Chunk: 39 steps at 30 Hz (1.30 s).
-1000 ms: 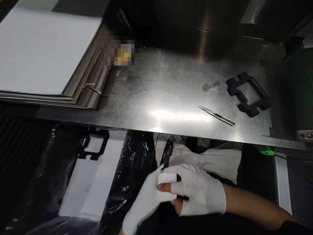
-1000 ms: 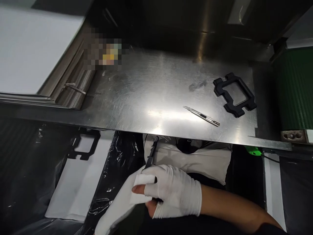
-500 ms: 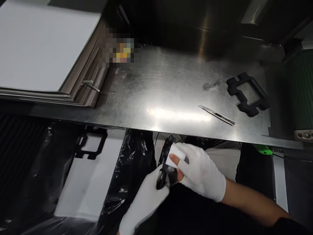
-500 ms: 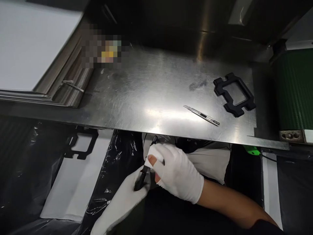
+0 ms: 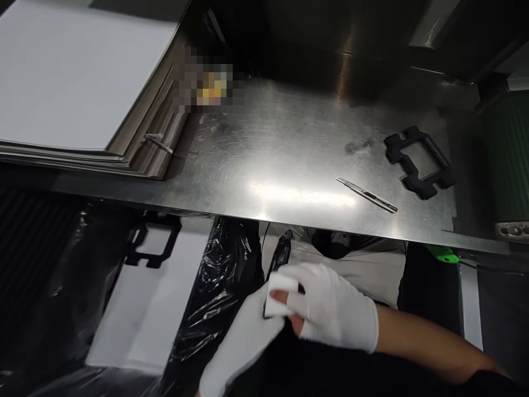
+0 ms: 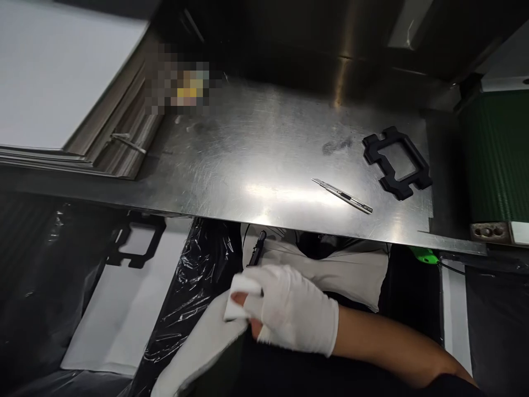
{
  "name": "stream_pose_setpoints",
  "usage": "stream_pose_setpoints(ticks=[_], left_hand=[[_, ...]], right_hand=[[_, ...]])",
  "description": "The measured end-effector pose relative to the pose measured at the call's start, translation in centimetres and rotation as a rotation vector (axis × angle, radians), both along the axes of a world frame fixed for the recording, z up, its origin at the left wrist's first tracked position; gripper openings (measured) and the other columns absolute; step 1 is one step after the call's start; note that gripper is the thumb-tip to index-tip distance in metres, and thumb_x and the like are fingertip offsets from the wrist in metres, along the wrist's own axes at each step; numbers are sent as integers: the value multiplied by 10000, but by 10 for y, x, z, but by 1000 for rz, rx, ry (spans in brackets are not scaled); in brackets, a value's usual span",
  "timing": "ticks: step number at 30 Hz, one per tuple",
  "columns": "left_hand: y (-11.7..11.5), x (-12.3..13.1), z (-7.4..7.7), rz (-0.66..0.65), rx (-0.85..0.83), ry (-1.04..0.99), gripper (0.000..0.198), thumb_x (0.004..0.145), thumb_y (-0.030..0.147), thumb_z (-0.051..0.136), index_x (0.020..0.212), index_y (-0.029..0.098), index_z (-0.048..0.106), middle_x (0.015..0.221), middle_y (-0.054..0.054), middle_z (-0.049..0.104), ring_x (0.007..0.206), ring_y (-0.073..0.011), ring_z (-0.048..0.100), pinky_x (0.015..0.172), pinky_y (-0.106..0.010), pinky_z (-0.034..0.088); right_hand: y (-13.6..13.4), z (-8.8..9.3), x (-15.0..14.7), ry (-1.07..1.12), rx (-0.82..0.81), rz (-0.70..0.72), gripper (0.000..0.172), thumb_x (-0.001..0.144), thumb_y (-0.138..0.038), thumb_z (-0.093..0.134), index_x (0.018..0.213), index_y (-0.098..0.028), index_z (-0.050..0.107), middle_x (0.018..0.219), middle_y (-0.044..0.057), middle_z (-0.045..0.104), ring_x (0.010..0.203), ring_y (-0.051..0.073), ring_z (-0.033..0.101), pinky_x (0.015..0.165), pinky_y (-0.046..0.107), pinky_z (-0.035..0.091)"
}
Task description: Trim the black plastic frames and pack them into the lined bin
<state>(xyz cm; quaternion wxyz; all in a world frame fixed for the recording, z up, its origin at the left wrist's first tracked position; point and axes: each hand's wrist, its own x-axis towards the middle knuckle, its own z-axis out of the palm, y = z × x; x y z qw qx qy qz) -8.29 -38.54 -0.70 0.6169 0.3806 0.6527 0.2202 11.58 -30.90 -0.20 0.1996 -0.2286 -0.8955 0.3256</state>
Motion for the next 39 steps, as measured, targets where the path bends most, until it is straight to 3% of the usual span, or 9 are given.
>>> stream_pose_setpoints(ticks=[3, 7, 10, 15, 18, 22, 26, 30, 39], left_hand=[[-1, -1, 1, -18, -32, -11, 210, 785, 279, 669, 959, 198, 755, 824, -39, 727, 846, -265, 685, 810, -354, 604], [-2, -3, 0, -37, -19, -66, 246, 759, 300, 708, 982, 213, 764, 856, -45, 735, 875, -279, 682, 829, -371, 604], [-3, -3, -1, -17, -40, -38, 207, 792, 290, 678, 966, 216, 763, 824, -35, 721, 825, -266, 676, 782, -372, 600], [-5, -4, -2, 11, -45, -29, 257, 758, 300, 736, 999, 221, 779, 872, -42, 744, 890, -295, 701, 801, -380, 609], [-4, -5, -1, 8, -45, -33, 232, 780, 306, 710, 977, 204, 779, 863, -44, 745, 865, -279, 693, 817, -379, 615], [-4, -6, -2, -4, -22, -68, 273, 786, 312, 728, 1026, 195, 785, 927, -63, 768, 959, -299, 714, 911, -391, 616], [-7, -8, -6, 20, -49, -26, 301, 807, 307, 696, 1073, 195, 780, 915, -52, 770, 938, -297, 724, 859, -378, 623], [-11, -11, -10, 25, -48, -37, 308, 804, 355, 721, 1058, 194, 789, 968, -64, 782, 1004, -326, 731, 874, -381, 624], [-17, -16, -19, 66, -4, -50, 323, 847, 340, 754, 1136, 198, 778, 965, -61, 782, 984, -298, 735, 901, -407, 638]], right_hand=[[3, 3, -2, -12, 31, -99, 313, 957, -170, 635, 1269, -163, 650, 1299, 173, 669, 1172, 286, 652, 955, 473, 620], [7, 6, -4, 57, -18, 77, 274, 973, -219, 635, 1244, -185, 663, 1283, 133, 680, 1116, 240, 664, 936, 410, 623], [10, 8, -5, -40, 25, -18, 261, 977, -161, 617, 1234, -163, 659, 1257, 150, 680, 1078, 251, 650, 900, 428, 618], [11, 9, -8, 15, 13, 134, 246, 1007, -212, 594, 1239, -156, 652, 1195, 118, 682, 1007, 222, 640, 836, 379, 612], [13, 10, -9, -82, 53, 24, 227, 1010, -174, 583, 1224, -145, 656, 1201, 142, 675, 1009, 242, 636, 829, 404, 602], [13, 10, -9, -20, 2, 168, 273, 1003, -227, 619, 1270, -178, 647, 1274, 123, 668, 1074, 225, 649, 899, 385, 607], [17, 11, -9, -93, 21, 41, 238, 1013, -181, 613, 1248, -164, 650, 1241, 133, 671, 1076, 243, 642, 907, 419, 605], [21, 13, -13, -20, -42, 208, 265, 1009, -205, 621, 1274, -187, 636, 1199, 88, 674, 1039, 205, 640, 886, 365, 602], [25, 15, -22, -78, -47, 236, 198, 1014, -183, 620, 1208, -161, 655, 1195, 111, 669, 1014, 207, 625, 881, 373, 585]])
